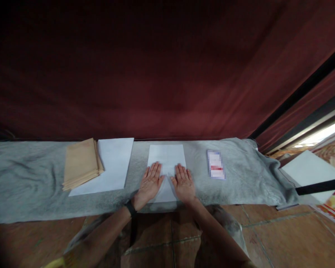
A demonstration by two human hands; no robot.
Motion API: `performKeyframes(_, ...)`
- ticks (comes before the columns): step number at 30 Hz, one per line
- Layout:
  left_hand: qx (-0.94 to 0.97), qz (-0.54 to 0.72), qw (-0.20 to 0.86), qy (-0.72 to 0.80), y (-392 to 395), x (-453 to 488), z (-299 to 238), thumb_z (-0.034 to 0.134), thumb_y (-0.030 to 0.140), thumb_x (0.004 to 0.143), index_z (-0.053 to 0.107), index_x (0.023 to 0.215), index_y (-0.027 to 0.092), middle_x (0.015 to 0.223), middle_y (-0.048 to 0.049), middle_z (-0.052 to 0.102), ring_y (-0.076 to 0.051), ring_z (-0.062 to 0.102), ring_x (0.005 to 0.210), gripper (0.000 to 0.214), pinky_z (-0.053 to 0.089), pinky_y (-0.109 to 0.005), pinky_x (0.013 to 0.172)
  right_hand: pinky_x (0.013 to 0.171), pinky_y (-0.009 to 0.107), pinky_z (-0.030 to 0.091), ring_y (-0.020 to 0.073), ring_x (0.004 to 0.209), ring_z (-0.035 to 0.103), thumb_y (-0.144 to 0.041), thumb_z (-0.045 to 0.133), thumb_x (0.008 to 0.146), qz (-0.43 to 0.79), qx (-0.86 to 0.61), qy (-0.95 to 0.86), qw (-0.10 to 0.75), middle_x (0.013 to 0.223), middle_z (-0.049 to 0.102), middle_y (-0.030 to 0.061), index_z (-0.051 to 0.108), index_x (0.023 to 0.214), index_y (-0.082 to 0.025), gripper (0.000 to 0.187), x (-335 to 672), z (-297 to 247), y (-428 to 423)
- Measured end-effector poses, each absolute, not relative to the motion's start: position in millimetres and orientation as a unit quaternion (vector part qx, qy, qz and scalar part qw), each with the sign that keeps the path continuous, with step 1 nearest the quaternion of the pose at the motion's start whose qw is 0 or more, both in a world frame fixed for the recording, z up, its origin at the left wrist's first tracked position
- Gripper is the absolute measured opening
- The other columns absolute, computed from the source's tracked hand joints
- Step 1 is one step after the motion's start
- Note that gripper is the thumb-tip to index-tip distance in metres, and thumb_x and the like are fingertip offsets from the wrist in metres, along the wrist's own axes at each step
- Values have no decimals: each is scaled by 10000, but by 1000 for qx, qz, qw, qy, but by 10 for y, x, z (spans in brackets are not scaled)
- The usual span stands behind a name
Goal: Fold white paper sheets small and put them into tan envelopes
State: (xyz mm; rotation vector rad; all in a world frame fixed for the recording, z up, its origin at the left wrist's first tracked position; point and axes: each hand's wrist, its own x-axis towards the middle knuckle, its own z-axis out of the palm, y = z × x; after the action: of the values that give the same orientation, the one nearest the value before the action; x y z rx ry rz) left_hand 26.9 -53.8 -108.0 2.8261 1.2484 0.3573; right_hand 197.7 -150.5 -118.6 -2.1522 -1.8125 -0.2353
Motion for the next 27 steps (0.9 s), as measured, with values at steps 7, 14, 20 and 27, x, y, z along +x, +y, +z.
performKeyframes(7,891,97,9,443,-517,1,-1033,269,447,1066,361,1586,79,1643,-156,362,-274,306,1549,643,247,-495,1278,1216,491,309,312,1456,448,-414,325,1090,-107,-772,-614,126,1596,451,164,412,1560,-71,588,2210,-1201,-1663)
performKeyframes(14,917,140,14,373,-891,1,-1001,330,374,1069,357,1582,95,1660,-152,344,-276,267,1564,584,244,-518,1280,1221,483,323,282,1504,389,-362,281,1095,-84,-756,-629,160,1634,396,150,375,1586,-106,561,1969,-1132,-1714)
performKeyframes(20,954,126,30,272,-1130,22,-1012,383,435,1069,381,1574,173,1647,-101,394,-246,302,1553,569,267,-500,1273,1255,452,291,237,1525,357,-356,328,1088,-34,-705,-694,144,1642,392,98,410,1576,-157,532,1730,-1129,-1846)
performKeyframes(27,962,101,34,251,-1032,-33,-995,458,556,1026,357,1591,221,1664,-114,361,-273,303,1551,664,253,-526,1265,1260,457,275,243,1521,365,-341,387,1074,-49,-700,-699,138,1639,396,98,414,1574,-168,530,1859,-1124,-1876)
